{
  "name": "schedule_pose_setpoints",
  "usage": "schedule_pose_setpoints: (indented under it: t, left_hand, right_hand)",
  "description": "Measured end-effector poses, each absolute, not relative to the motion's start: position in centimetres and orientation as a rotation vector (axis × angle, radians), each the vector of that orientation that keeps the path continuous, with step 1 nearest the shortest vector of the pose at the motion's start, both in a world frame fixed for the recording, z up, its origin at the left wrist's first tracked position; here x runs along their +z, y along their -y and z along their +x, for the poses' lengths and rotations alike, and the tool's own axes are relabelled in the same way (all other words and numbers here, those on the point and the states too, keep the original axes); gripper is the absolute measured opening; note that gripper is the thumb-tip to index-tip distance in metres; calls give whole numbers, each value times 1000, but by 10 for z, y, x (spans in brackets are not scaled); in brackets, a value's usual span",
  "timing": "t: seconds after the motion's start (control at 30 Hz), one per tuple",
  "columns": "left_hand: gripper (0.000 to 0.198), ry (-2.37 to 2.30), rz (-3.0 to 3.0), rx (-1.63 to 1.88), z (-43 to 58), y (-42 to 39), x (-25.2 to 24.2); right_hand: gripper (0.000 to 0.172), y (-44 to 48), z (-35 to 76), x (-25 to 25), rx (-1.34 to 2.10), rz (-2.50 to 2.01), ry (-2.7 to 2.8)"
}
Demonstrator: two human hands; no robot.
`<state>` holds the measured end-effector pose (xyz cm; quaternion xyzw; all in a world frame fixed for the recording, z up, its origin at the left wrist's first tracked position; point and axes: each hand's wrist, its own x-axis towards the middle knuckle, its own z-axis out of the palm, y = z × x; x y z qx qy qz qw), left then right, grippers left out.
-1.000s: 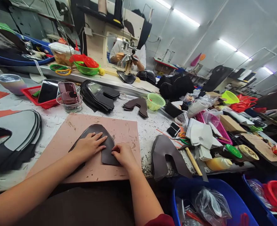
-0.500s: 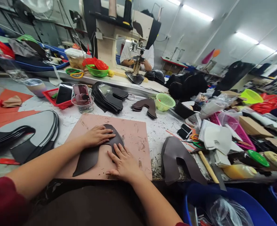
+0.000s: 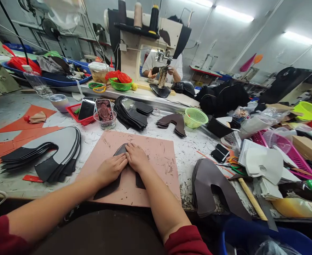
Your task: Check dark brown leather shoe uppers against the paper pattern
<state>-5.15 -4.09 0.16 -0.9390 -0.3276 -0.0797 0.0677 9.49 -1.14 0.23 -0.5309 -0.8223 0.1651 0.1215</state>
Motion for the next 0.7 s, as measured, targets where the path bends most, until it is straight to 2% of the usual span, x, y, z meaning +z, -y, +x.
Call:
schedule_pose_setpoints:
  t: [0.07,0.17,0.23,0.37,0.43,0.5,0.6,0.67,0.7]
  left_hand:
    - [40,1127,-2788,-266,-56,59,-5]
    - [64,1276,-2774,-258,-64,85,-13]
    - [70,1309,-2781,-242,-70,97,-17]
    - [66,1262,-2890,-152,-84,110,-27]
    - [52,1172,-3067,-81,-92,115,-26]
    - [41,1093,-3371,-15,-100,120,-14]
    - [34,1011,-3905,152,-112,120,18]
    - [34,1252,-4015,73,-125,107,42]
    - [35,1587,-3906,-127,-135,96,50]
  right_hand:
    - [49,14,93,1,448,-1582,2435]
    - [63,20,92,7,440,-1607,2496]
    - [69,20,92,11,468,-1623,2525]
    - [77,19,90,16,500,-1642,2555]
    - [77,19,88,15,483,-1646,2559]
    - [75,19,86,12,463,-1650,2547]
    - [71,20,84,11,447,-1652,2503]
    - [69,22,86,15,396,-1681,2407]
    - [67,24,89,18,360,-1717,2328]
